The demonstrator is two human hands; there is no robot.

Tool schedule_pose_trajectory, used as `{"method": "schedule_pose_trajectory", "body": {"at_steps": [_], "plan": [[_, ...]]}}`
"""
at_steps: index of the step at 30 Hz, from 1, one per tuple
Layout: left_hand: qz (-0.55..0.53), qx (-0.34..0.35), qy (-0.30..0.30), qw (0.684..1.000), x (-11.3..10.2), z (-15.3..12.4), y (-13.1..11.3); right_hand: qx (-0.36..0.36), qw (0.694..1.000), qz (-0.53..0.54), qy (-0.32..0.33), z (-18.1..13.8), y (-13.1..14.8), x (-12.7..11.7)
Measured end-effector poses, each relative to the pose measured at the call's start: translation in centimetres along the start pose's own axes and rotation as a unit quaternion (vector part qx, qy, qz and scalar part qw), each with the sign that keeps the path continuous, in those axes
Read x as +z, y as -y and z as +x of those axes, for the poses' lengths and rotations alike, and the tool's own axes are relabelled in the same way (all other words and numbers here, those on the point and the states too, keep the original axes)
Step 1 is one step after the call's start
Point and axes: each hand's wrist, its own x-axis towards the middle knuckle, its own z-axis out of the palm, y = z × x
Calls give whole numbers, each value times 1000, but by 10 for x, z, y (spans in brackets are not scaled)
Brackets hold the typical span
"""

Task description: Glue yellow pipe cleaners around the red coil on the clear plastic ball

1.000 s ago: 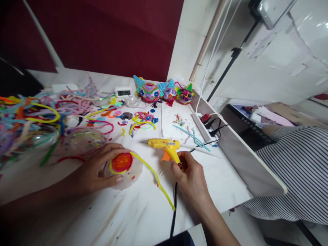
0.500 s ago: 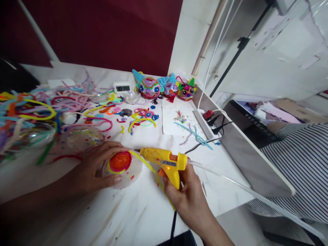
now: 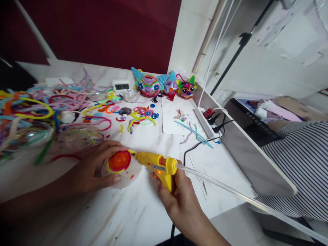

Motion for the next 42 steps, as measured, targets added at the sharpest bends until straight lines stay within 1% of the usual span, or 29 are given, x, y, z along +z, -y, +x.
{"method": "schedule_pose_trajectory", "body": {"at_steps": [4, 8, 12, 15, 17, 20, 23, 28, 31, 33, 38, 42], "plan": [[6, -3, 1, 1000, -1, 0, -1, -8, 999, -33, 14, 1, -5, 0], [22, 9, -3, 1000, 0, 0, 0, -30, 999, -21, 18, 3, -10, 3], [33, 22, -7, 999, 4, 1, 11, -63, 998, -10, 16, 5, -11, 6], [34, 40, -20, 998, 7, 1, 21, -68, 997, -15, 19, 4, -9, 6], [35, 49, -24, 998, 8, 2, 24, -70, 997, -22, 11, 1, -8, 5], [38, 54, -22, 998, 6, 3, 22, -66, 998, -21, 14, -3, -6, 3], [41, 46, -3, 998, 3, 3, 18, -64, 998, -15, 20, -8, -5, 1], [41, 58, -15, 997, 2, 2, 20, -62, 998, -15, -4, -20, -11, 3], [48, 53, -11, 997, 2, 1, 22, -55, 998, -8, -16, -24, -16, 5], [57, 54, -15, 997, 2, 1, 23, -58, 998, 0, -20, -24, -16, 7], [59, 53, -19, 997, 4, 0, 23, -98, 995, -13, -18, -12, -8, 10], [52, 48, -16, 997, 1, 1, 18, -100, 995, -21, -14, -6, -6, 12]]}}
